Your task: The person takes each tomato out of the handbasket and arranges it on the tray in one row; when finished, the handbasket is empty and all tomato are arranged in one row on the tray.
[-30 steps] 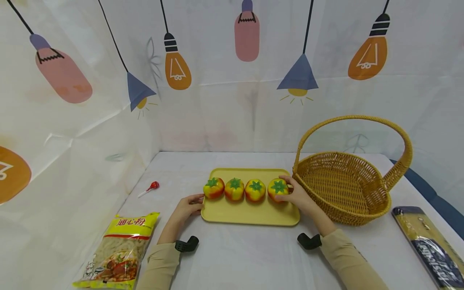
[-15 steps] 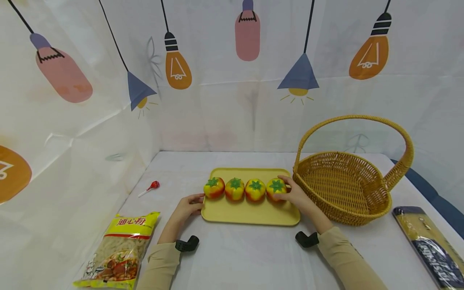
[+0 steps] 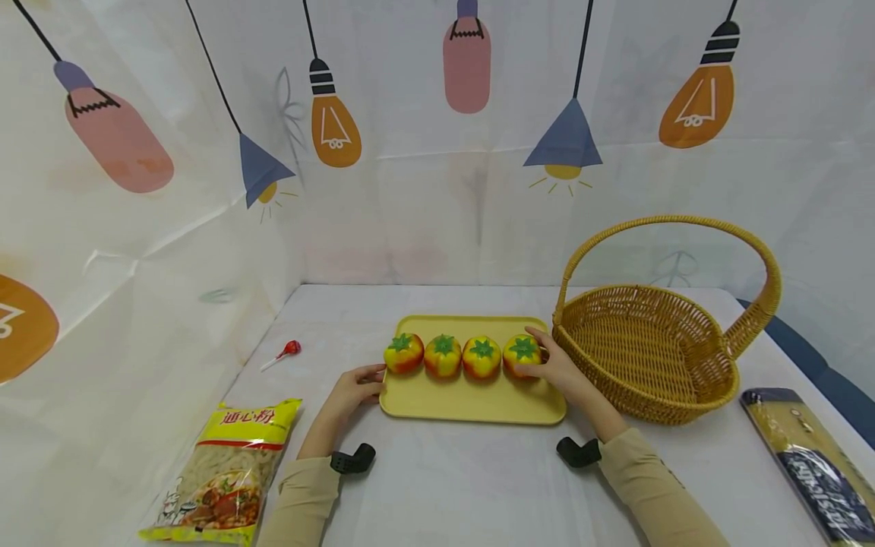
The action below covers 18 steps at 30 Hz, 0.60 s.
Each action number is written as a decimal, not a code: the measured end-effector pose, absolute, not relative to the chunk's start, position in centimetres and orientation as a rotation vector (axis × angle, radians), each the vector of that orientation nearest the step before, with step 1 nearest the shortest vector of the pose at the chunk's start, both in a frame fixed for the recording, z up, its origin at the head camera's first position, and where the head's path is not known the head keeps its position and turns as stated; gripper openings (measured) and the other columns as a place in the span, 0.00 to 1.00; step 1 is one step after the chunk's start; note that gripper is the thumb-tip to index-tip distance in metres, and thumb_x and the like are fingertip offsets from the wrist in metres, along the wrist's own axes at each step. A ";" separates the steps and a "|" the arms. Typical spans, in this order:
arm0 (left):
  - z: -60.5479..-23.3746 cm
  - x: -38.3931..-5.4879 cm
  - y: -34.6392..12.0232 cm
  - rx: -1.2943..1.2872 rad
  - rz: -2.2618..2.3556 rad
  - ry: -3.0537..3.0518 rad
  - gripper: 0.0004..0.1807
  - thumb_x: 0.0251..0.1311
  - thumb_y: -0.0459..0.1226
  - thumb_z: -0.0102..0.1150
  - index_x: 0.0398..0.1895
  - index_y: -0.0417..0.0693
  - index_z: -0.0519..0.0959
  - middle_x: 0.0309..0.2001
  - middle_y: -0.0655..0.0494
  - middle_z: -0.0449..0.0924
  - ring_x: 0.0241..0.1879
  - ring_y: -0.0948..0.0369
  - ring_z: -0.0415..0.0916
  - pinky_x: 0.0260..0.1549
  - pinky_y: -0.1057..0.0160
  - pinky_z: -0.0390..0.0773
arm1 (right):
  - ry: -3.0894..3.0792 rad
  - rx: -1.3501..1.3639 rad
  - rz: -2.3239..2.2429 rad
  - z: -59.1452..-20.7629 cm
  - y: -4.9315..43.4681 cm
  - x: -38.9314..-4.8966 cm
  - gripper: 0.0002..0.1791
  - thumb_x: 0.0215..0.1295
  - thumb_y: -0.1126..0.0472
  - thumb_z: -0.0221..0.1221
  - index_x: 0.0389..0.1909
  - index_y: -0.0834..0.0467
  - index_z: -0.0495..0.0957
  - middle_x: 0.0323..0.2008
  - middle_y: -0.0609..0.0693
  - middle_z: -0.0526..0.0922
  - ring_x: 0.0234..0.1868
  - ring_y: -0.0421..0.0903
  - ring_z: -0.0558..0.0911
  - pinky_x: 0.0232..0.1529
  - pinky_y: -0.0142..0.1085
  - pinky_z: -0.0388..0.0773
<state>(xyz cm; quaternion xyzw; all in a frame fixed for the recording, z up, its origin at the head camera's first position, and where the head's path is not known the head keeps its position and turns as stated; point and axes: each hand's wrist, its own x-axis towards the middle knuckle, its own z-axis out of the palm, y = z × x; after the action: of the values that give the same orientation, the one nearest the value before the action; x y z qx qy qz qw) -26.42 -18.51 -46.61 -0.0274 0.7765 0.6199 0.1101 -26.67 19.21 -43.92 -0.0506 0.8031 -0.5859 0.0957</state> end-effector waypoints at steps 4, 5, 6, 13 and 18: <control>-46.6 -26.4 -18.5 -0.091 1.827 2.280 0.25 0.52 0.28 0.59 0.57 0.35 0.72 0.44 0.44 0.76 0.36 0.61 0.76 0.35 0.63 0.80 | 2.406 -0.140 -1.720 -43.8 19.2 -26.5 0.50 0.53 0.57 0.66 0.71 0.56 0.47 0.69 0.63 0.48 0.68 0.61 0.51 0.66 0.55 0.46; -46.6 -26.4 -18.5 -0.090 1.823 2.283 0.25 0.52 0.28 0.59 0.57 0.36 0.72 0.45 0.44 0.76 0.36 0.61 0.76 0.36 0.63 0.80 | 2.413 -0.136 -1.718 -43.8 19.2 -26.5 0.50 0.53 0.57 0.66 0.71 0.56 0.47 0.69 0.63 0.48 0.68 0.60 0.51 0.67 0.55 0.45; -46.6 -26.4 -18.5 -0.086 1.817 2.289 0.25 0.53 0.28 0.58 0.57 0.35 0.72 0.45 0.44 0.76 0.37 0.61 0.75 0.36 0.63 0.80 | 2.420 -0.137 -1.714 -43.7 19.2 -26.5 0.50 0.53 0.57 0.66 0.71 0.56 0.47 0.69 0.63 0.48 0.68 0.60 0.50 0.67 0.55 0.44; -46.7 -26.3 -18.5 -0.106 1.815 2.283 0.25 0.52 0.28 0.59 0.57 0.36 0.72 0.45 0.45 0.76 0.37 0.61 0.75 0.37 0.62 0.80 | 2.440 -0.152 -1.720 -43.5 19.3 -26.6 0.49 0.53 0.60 0.65 0.71 0.57 0.46 0.69 0.65 0.48 0.68 0.62 0.50 0.67 0.55 0.45; -46.7 -26.4 -18.6 -0.101 1.811 2.289 0.25 0.52 0.28 0.59 0.57 0.36 0.72 0.44 0.45 0.76 0.36 0.61 0.75 0.36 0.64 0.80 | 2.437 -0.202 -1.739 -43.2 19.3 -26.2 0.49 0.54 0.61 0.65 0.71 0.58 0.46 0.69 0.65 0.47 0.69 0.63 0.48 0.67 0.54 0.46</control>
<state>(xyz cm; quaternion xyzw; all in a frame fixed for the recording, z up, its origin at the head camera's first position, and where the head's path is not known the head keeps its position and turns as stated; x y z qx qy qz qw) -26.39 -18.58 -46.71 -0.0345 0.7790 0.6163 0.1101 -26.22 19.27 -43.24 -0.0673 0.8101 -0.5781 0.0706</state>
